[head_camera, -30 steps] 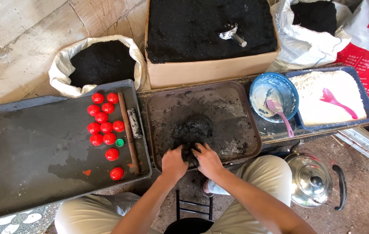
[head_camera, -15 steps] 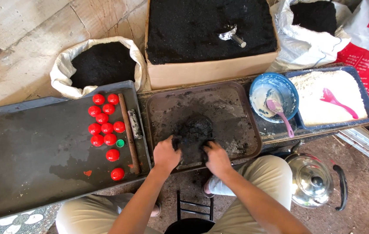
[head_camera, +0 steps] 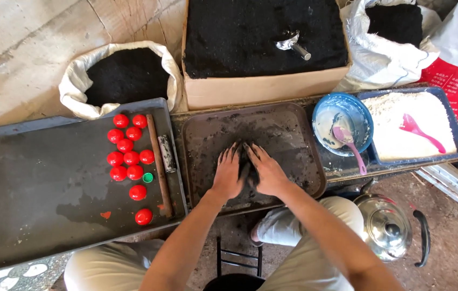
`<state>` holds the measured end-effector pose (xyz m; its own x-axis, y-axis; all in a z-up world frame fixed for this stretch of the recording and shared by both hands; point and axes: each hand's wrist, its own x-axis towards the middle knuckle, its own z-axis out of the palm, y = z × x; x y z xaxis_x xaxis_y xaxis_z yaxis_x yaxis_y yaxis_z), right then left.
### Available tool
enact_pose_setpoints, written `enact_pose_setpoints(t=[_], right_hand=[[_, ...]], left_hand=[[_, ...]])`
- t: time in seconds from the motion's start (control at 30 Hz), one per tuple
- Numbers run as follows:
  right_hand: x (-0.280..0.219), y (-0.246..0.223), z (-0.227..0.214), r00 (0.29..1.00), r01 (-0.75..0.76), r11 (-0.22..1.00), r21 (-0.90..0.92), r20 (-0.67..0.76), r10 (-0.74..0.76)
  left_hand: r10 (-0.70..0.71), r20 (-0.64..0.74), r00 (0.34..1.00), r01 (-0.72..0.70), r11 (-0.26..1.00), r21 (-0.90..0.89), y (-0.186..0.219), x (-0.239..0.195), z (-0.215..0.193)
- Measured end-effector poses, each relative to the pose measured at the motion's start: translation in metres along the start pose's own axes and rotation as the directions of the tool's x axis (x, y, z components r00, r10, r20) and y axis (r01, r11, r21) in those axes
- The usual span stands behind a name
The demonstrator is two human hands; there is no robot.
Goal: The person kneads a dark, sticky dough on a tray, using a cylindrical mold to shape portions of the material. They repeatedly press, fold, and roll the dough by hand, occasionally adding more material from a nearby container.
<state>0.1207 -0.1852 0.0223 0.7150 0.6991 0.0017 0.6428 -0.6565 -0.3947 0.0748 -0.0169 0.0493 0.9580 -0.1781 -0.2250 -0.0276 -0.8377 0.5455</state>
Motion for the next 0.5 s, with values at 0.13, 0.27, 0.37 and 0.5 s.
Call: enact_pose_setpoints(t=[0.13, 0.27, 0.37, 0.5], right_hand=[[0.000, 0.002, -0.011, 0.930, 0.018, 0.989, -0.150, 0.365, 0.039], [0.005, 0.009, 0.002, 0.919, -0.005, 0.983, -0.185, 0.386, 0.077], [0.007, 0.019, 0.029, 0.939, -0.018, 0.976, -0.215, 0.333, 0.091], [0.014, 0.024, 0.043, 0.992, -0.021, 0.986, -0.166, 0.119, 0.042]], left_hand=[[0.047, 0.199, 0.979, -0.106, 0.949, 0.296, -0.018, 0.003, 0.002], [0.072, 0.293, 0.953, -0.175, 0.922, 0.346, -0.025, 0.009, -0.003], [0.122, 0.231, 0.965, -0.203, 0.906, 0.371, -0.037, 0.013, 0.014], [0.182, 0.069, 0.981, -0.194, 0.914, 0.357, -0.070, 0.036, 0.059]])
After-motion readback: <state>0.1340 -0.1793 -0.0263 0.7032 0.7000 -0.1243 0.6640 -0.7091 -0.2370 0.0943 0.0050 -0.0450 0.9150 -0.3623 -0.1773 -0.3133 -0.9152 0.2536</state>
